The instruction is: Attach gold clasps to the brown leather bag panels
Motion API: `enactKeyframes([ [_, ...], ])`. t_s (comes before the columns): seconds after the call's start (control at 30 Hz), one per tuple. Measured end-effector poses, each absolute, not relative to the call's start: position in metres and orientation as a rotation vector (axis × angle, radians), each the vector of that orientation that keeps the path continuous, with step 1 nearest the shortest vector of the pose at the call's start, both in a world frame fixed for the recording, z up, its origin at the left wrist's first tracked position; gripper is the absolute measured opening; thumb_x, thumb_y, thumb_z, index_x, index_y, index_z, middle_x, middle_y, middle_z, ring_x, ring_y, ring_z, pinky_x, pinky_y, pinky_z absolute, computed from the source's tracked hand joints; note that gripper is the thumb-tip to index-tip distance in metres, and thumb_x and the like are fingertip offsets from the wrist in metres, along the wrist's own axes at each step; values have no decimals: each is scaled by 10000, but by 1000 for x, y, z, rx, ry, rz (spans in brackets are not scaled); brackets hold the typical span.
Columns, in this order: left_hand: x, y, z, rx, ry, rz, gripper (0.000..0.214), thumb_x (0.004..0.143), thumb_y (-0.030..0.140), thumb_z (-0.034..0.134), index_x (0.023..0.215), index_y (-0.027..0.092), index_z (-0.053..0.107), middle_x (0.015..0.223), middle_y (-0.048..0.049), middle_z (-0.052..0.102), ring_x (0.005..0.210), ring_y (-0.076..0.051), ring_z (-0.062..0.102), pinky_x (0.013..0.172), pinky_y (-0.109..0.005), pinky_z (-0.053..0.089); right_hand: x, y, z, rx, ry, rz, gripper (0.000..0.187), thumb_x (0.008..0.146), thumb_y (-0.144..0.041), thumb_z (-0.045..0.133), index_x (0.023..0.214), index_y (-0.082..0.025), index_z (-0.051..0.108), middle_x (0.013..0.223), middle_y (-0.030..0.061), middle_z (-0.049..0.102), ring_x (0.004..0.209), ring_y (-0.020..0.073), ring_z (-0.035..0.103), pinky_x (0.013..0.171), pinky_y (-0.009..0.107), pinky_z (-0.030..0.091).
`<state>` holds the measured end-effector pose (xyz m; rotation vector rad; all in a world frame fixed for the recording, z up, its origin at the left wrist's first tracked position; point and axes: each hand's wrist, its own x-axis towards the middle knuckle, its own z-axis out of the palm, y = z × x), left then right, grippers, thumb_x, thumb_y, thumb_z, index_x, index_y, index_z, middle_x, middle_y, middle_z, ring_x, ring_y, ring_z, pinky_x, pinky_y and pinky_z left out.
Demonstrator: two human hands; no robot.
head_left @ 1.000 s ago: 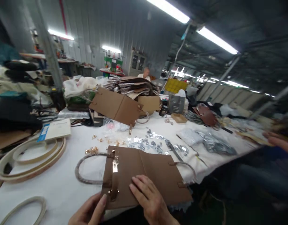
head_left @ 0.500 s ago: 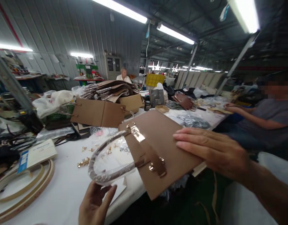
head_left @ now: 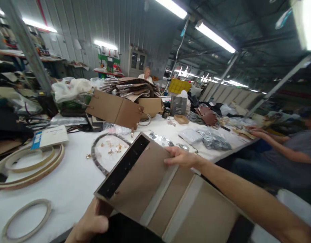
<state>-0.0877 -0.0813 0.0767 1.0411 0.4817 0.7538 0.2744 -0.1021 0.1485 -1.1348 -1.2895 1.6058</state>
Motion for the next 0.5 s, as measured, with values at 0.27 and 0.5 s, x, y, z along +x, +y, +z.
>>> enactKeyframes([
  [0.27,-100,-97,51,985,912,772,747,683,569,864,1321,217,700,1169,-126,788,1174,-409,697,1040,-539,562,253,-49,58,-1102,-1131,1982,730,748,-371,916,1391,-202,614,1168,89,773,884,197,772,787,273,596],
  [0.5,-121,-83,43,1756,1423,824,570,695,664,800,1092,255,808,1221,-137,753,1233,-423,636,1126,-541,468,237,-29,22,-1081,-1132,2024,854,742,-338,913,1503,-303,527,1370,63,691,1076,226,735,977,363,556],
])
